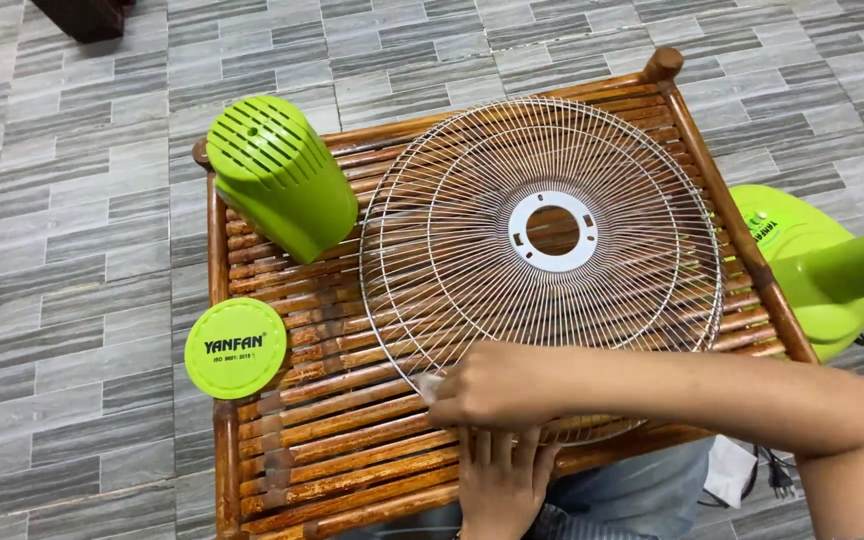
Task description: Cleaning a metal fan grill by wiping it thoroughly with a cloth.
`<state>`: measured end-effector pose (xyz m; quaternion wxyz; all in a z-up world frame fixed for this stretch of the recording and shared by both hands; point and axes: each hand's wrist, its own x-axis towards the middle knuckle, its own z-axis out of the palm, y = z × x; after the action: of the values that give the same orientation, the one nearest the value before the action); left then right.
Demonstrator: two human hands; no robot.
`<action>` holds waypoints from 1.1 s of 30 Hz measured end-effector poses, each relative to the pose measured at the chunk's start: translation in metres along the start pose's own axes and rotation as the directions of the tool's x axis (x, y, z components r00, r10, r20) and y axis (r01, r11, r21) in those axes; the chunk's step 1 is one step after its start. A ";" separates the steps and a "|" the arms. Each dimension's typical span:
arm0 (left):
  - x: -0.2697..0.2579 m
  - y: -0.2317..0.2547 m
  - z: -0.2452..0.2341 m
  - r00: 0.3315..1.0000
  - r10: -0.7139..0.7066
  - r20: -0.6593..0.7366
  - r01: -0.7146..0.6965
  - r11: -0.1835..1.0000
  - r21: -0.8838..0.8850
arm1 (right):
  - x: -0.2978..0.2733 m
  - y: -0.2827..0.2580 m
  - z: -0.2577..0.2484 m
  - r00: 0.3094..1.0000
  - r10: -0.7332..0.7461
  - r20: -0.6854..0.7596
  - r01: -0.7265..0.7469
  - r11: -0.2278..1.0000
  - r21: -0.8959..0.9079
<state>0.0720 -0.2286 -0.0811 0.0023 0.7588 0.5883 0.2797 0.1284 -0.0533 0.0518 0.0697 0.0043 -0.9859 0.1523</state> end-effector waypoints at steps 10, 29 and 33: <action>-0.003 0.000 0.013 0.998 0.042 0.045 -0.048 0.987 0.156 | -0.132 0.086 -0.084 0.556 0.686 -0.469 -0.730 0.673 0.119; -0.005 0.004 0.018 0.998 -0.039 0.056 0.026 0.976 0.215 | -0.201 0.121 -0.038 0.628 0.614 -0.478 -0.763 0.606 -0.224; -0.004 0.004 0.019 0.998 -0.017 0.053 0.006 0.979 0.204 | -0.199 0.068 -0.002 0.764 0.461 -0.452 -0.618 0.726 -0.303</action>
<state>0.0832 -0.2269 -0.0977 -0.0577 0.7589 0.6181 0.1969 0.3233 0.0096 0.0059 0.1928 -0.3298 -0.9222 -0.0596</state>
